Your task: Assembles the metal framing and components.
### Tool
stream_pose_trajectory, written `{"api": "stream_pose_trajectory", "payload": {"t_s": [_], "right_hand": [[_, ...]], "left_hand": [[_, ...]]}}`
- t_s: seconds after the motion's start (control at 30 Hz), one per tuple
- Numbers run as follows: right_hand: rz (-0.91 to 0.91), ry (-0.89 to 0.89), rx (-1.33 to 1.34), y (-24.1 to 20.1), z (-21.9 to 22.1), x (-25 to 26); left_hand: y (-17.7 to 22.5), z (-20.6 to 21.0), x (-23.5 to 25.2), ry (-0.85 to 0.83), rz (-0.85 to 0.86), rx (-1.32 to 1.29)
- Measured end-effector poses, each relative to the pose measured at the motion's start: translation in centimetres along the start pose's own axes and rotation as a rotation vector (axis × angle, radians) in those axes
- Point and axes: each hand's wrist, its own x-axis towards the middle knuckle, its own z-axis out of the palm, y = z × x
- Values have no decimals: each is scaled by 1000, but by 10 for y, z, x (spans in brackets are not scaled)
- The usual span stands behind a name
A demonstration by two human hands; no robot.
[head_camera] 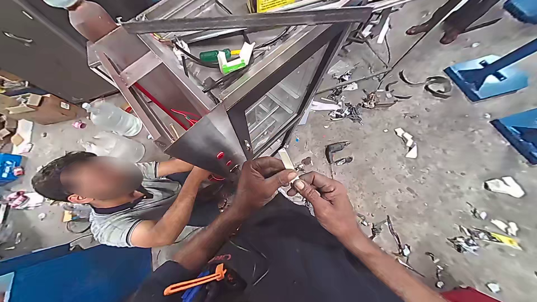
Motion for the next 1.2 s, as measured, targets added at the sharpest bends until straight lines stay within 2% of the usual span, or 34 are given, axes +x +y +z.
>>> {"api": "stream_pose_trajectory", "payload": {"t_s": [0.1,0.17,0.27,0.37,0.47,0.67,0.77,1.03,1.2], "right_hand": [[24,-75,36,1,1,-3],[-48,-121,-114,5,-7,-6],[-394,6,-492,17,-16,-9],[-667,88,-649,17,-19,-3],[-735,77,-742,12,-22,5],[-817,44,-749,12,-33,11],[-752,32,-703,11,-32,13],[-241,43,-379,-1,-20,9],[-81,54,-235,-4,-20,9]], "left_hand": [[-2,0,-2,62,-12,-71],[3,-4,0,84,-37,-69],[16,-10,4,86,-75,-72],[20,-7,3,15,-138,-23],[19,-1,2,-44,-187,-7],[19,4,1,-89,-186,-10],[18,3,0,-78,-162,-9],[11,7,-1,-48,-213,-50],[10,7,-2,-64,-229,-55]]}}
